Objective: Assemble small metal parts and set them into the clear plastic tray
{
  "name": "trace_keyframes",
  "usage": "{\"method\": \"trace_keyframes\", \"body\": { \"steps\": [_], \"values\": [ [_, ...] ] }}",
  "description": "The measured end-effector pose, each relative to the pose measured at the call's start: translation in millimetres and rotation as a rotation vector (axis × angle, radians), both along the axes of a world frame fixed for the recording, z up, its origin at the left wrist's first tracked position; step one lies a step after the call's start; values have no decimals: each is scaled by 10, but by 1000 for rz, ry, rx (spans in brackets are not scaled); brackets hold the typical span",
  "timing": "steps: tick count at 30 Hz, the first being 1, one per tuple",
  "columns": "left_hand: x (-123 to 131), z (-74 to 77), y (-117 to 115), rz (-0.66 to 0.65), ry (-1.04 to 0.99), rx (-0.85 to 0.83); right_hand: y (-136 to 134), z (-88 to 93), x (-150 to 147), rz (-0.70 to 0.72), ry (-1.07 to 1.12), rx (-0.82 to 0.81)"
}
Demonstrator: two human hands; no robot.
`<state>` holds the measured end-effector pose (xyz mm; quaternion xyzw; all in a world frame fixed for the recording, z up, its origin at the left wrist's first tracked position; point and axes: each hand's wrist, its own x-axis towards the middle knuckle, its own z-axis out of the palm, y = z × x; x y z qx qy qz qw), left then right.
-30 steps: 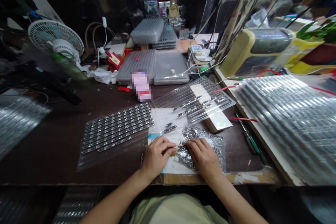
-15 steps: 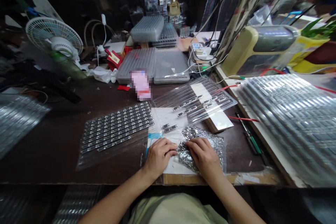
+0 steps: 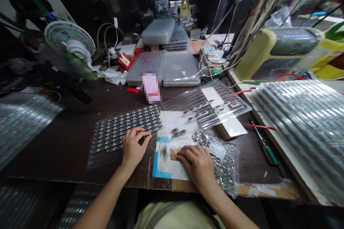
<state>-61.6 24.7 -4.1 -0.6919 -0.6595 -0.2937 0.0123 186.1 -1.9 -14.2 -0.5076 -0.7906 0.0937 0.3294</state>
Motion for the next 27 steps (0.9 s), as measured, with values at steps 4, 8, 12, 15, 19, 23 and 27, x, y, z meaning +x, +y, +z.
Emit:
{"method": "trace_keyframes", "body": {
  "steps": [4, 8, 12, 15, 19, 23, 27],
  "values": [
    [-205, -66, -117, 53, 66, 6, 19, -27, -51, 16, -12, 8],
    [-245, -55, -166, 69, 77, -7, 10, -22, -69, 20, -10, -30],
    [-55, 70, -52, 22, 33, 4, 10, 1, 19, 11, -118, 2],
    [271, 176, 130, -169, -8, -55, 13, 11, 242, 13, -263, 82],
    [695, 229, 377, -305, 6, -132, -37, 17, 542, 46, -412, 133],
    [792, 216, 468, -323, -34, -176, -94, 32, 600, 62, -383, 130],
    [602, 199, 362, -284, -362, -261, -65, 34, 538, 18, -332, 94]
  ]
}}
